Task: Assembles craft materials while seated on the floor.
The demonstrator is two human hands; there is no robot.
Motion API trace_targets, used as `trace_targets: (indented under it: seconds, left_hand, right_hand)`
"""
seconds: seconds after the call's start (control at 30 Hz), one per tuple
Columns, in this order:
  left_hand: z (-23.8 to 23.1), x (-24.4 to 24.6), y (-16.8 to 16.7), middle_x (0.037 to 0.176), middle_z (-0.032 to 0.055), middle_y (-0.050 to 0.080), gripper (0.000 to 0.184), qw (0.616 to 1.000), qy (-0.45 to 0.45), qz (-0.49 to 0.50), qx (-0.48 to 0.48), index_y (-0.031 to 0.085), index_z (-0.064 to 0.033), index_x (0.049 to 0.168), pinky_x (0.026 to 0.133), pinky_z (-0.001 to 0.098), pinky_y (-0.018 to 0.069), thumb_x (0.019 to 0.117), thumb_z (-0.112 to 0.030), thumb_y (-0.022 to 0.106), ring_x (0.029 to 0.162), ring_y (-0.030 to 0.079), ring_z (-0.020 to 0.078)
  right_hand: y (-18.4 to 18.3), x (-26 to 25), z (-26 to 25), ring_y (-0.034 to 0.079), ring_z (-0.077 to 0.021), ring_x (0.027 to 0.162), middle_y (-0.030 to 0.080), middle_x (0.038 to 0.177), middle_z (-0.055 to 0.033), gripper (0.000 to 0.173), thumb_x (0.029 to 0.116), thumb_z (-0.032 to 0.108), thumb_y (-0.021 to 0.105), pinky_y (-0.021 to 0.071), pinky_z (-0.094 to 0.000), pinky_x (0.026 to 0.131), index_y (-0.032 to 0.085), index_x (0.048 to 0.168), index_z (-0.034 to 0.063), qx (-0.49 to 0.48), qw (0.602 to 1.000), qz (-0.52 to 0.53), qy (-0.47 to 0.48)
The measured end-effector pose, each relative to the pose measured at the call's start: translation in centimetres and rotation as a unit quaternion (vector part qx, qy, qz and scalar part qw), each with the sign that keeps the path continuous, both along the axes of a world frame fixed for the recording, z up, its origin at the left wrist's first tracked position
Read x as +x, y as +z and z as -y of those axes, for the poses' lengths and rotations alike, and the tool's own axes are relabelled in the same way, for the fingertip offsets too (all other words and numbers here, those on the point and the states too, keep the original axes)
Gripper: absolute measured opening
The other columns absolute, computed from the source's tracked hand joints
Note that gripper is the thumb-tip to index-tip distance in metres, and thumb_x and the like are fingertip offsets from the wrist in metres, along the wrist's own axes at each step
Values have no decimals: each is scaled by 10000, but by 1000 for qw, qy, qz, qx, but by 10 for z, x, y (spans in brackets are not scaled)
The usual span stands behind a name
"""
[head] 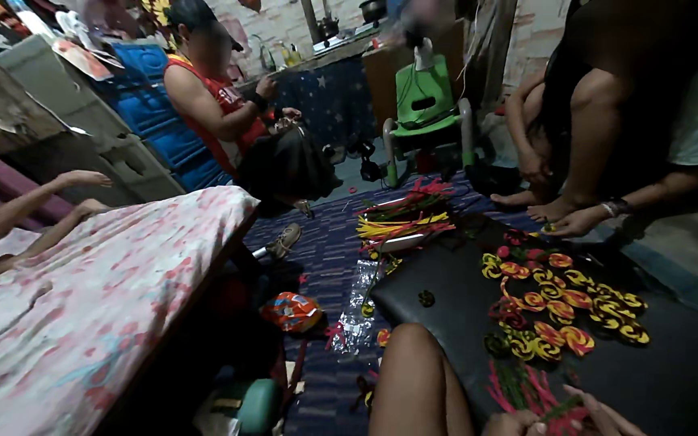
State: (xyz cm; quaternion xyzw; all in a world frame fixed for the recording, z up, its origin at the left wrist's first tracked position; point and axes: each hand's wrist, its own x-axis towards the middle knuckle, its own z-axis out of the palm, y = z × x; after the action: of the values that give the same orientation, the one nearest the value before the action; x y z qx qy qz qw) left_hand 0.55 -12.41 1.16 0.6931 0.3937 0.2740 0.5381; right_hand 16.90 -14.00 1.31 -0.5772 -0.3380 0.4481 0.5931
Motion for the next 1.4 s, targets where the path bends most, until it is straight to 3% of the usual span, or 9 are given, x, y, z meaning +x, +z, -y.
trace_targets:
  seconds: [0.1, 0.2, 0.27, 0.47, 0.73, 0.93, 1.4]
  left_hand:
    - [-5, -4, 8, 941, 258, 673, 350, 1000, 5, -29, 5, 634, 135, 1159, 829, 478, 536, 1094, -119, 402, 842, 661, 312]
    - [-5, -5, 9, 936, 254, 669, 347, 1000, 1, -30, 5, 626, 140, 1152, 820, 466, 536, 1095, -114, 397, 832, 656, 306]
    - [-4, -4, 10, 930, 249, 663, 340, 1000, -2, -25, 7, 625, 144, 1137, 811, 449, 532, 1094, -105, 397, 821, 647, 293]
    - [-7, -4, 7, 831, 188, 625, 322, 1000, 5, -5, 15, 628, 132, 1083, 723, 381, 513, 1089, -113, 419, 719, 588, 215]
    - [-4, -4, 9, 867, 208, 641, 368, 997, -68, -28, -5, 640, 120, 1052, 752, 434, 513, 1101, -158, 403, 768, 612, 256]
    - [-1, -5, 8, 977, 252, 691, 379, 997, -65, -36, 7, 651, 128, 1086, 867, 513, 532, 1099, -162, 407, 910, 682, 334]
    - [1, -9, 3, 934, 232, 679, 386, 997, -61, -35, 7, 656, 112, 1076, 829, 502, 529, 1101, -186, 412, 862, 666, 311]
  right_hand:
    - [1, 3, 0, 679, 3, 745, 718, 962, 82, 245, 1056, 90, 490, 589, -189, 651, 637, 1227, -9, 22, 998, -39, 34]
    - [-1, -1, 2, 652, 19, 661, 727, 854, 90, 155, 1021, 73, 563, 574, -182, 631, 698, 1070, 12, -2, 999, -23, 49]
    - [-2, -3, 2, 642, 30, 622, 746, 845, 86, 199, 1037, 70, 531, 569, -167, 599, 722, 1028, 14, -8, 998, -16, 62]
    - [2, -4, 3, 631, 22, 612, 728, 818, 76, 211, 1048, 81, 510, 557, -170, 592, 711, 1037, 16, -31, 994, -13, 107]
    - [-1, 0, 2, 587, 24, 610, 676, 777, 92, 255, 1057, 82, 481, 518, -152, 590, 722, 1112, 18, -22, 997, -29, 72]
    - [3, -1, 3, 568, 35, 586, 660, 737, 116, 242, 1046, 72, 490, 501, -143, 571, 731, 1037, 51, -18, 997, -51, 59]
    - [0, -1, 4, 567, 40, 580, 669, 737, 112, 218, 1040, 65, 519, 496, -133, 568, 736, 1044, 46, -11, 997, -51, 58]
